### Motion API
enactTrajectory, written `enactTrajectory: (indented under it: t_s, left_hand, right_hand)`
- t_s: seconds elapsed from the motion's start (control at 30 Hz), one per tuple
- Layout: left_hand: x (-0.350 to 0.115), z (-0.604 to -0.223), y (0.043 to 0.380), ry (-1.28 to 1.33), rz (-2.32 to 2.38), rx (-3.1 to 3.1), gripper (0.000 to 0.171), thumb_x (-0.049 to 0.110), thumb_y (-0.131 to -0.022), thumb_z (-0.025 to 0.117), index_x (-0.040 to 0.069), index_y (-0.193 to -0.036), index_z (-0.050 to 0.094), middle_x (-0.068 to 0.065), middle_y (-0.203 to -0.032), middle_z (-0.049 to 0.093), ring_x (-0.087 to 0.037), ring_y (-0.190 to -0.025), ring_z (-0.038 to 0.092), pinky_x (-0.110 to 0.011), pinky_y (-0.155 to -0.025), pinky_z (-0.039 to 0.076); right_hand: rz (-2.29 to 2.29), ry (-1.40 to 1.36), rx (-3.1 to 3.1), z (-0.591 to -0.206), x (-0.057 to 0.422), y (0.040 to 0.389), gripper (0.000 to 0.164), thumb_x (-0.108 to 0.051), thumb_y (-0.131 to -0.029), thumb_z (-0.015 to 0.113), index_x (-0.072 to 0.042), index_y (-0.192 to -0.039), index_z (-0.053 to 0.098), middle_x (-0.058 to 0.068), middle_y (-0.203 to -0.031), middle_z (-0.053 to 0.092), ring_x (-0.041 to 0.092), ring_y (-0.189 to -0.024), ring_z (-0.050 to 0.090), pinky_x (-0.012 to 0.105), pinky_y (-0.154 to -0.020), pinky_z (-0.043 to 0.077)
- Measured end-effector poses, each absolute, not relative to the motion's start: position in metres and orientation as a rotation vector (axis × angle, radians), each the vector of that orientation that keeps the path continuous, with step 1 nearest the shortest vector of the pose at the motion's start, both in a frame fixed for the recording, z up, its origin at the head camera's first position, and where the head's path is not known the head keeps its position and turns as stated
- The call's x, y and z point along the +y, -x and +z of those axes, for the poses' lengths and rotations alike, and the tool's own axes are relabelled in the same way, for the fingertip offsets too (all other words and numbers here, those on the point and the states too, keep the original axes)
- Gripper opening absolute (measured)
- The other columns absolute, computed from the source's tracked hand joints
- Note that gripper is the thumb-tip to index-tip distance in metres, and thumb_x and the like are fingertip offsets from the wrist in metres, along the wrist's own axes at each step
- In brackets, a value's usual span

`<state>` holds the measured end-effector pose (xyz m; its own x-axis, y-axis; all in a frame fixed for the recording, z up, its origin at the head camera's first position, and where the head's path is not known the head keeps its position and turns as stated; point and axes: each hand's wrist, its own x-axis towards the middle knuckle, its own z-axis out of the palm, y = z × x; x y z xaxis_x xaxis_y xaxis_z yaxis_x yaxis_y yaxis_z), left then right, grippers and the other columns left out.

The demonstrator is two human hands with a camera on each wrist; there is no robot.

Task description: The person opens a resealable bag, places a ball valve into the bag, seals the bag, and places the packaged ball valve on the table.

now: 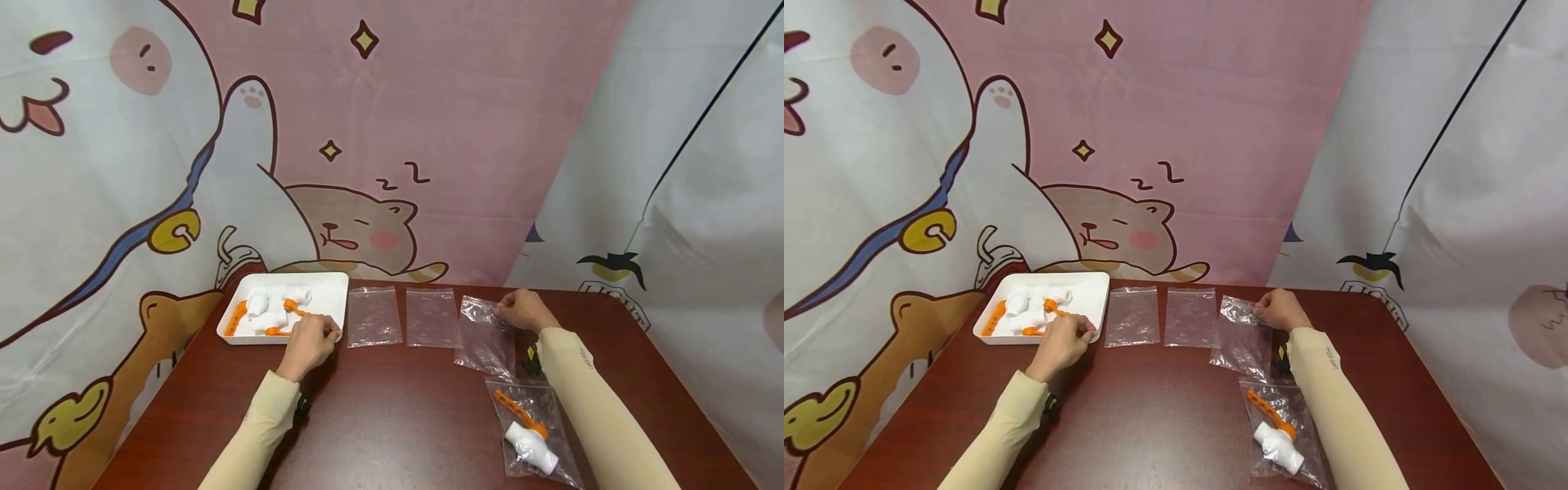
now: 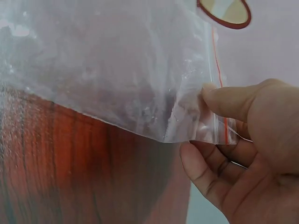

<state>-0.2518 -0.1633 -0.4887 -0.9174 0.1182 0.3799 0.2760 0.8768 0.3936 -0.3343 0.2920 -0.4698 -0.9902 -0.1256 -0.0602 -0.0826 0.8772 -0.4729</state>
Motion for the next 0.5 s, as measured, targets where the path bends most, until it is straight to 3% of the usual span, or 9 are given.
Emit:
enactTrajectory:
  t_s: [0.5]
  left_hand:
    - [-0.162, -0.490, 0.252, 0.288, -0.642, -2.691, 0.007, 0.012, -0.077, 0.072, 0.017, -0.072, 0.072, 0.006, -0.068, 0.068, -0.017, -0.067, 0.063, -0.035, -0.058, 0.047]
  right_hand:
    - [-0.878, 0.253, 3.022, -0.441, 0.304, 0.309, 0.027, -0.035, -0.090, 0.062, -0.011, -0.096, 0.070, 0.008, -0.088, 0.067, 0.019, -0.072, 0.054, 0.029, -0.058, 0.044]
